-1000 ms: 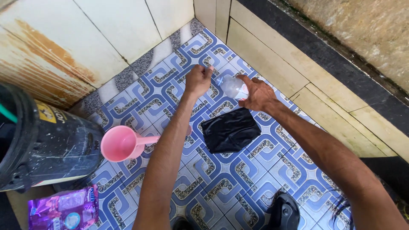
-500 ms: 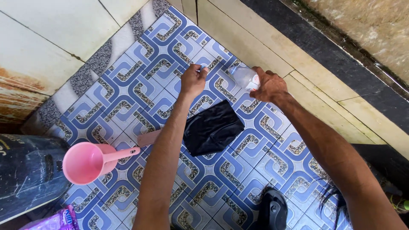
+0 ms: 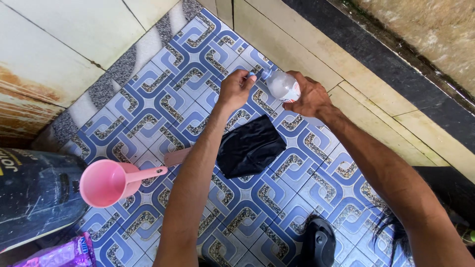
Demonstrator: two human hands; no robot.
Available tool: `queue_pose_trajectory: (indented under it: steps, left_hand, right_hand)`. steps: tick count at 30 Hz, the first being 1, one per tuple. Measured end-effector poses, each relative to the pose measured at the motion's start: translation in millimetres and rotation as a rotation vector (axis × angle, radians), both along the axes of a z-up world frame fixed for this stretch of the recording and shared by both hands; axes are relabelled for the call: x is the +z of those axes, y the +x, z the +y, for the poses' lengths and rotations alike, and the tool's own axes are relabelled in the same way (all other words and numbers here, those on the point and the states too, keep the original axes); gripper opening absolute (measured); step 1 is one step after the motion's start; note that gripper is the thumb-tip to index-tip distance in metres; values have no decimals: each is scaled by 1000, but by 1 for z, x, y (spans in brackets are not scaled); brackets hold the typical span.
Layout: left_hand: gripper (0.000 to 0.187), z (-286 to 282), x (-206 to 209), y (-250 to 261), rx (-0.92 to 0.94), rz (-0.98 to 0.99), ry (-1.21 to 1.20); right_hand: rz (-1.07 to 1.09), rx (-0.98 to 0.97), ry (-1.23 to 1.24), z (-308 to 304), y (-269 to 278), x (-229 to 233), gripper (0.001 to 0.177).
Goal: Hand-washing a black cloth using soap and water in a bathroom.
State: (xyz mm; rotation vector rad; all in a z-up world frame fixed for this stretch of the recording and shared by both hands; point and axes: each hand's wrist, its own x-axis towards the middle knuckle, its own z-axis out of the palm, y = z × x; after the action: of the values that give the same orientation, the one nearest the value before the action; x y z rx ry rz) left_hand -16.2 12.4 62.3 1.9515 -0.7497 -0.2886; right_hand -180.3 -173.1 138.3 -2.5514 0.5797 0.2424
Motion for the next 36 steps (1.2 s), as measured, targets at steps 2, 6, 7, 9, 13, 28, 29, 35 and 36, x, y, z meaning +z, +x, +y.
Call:
queue_pose_trajectory:
  steps: [2, 6, 7, 9, 13, 28, 29, 35, 36]
  left_hand:
    - [29, 10, 18, -7, -17, 11, -49]
    - [28, 45, 54, -11, -61, 7, -132]
    - [28, 54, 63, -10, -51, -7, -135]
    - [32, 74, 80, -9, 21, -83, -122]
    - [43, 121, 128, -14, 80, -208, 60]
    - [33, 263, 183, -32, 24, -542, 88]
    - [30, 272, 186, -32, -32, -542, 88]
    - [39, 324, 194, -39, -116, -437, 125]
    - [41, 332, 189, -37, -105, -423, 93]
  right_hand:
    - [-34, 26, 13, 20, 2, 17, 98]
    - [-172, 104, 17, 57, 4, 33, 96]
    - [-185, 116, 14, 66, 5, 35, 96]
    - [-294, 162, -7, 83, 7, 39, 97]
    - [-361, 254, -58, 116, 10, 59, 99]
    - [-422, 520, 192, 225, 33, 87, 100]
    - [-330, 521, 258, 232, 37, 88, 99]
    - [-116, 599, 423, 269, 61, 72, 92]
    - [-108, 620, 435, 276, 67, 67, 90]
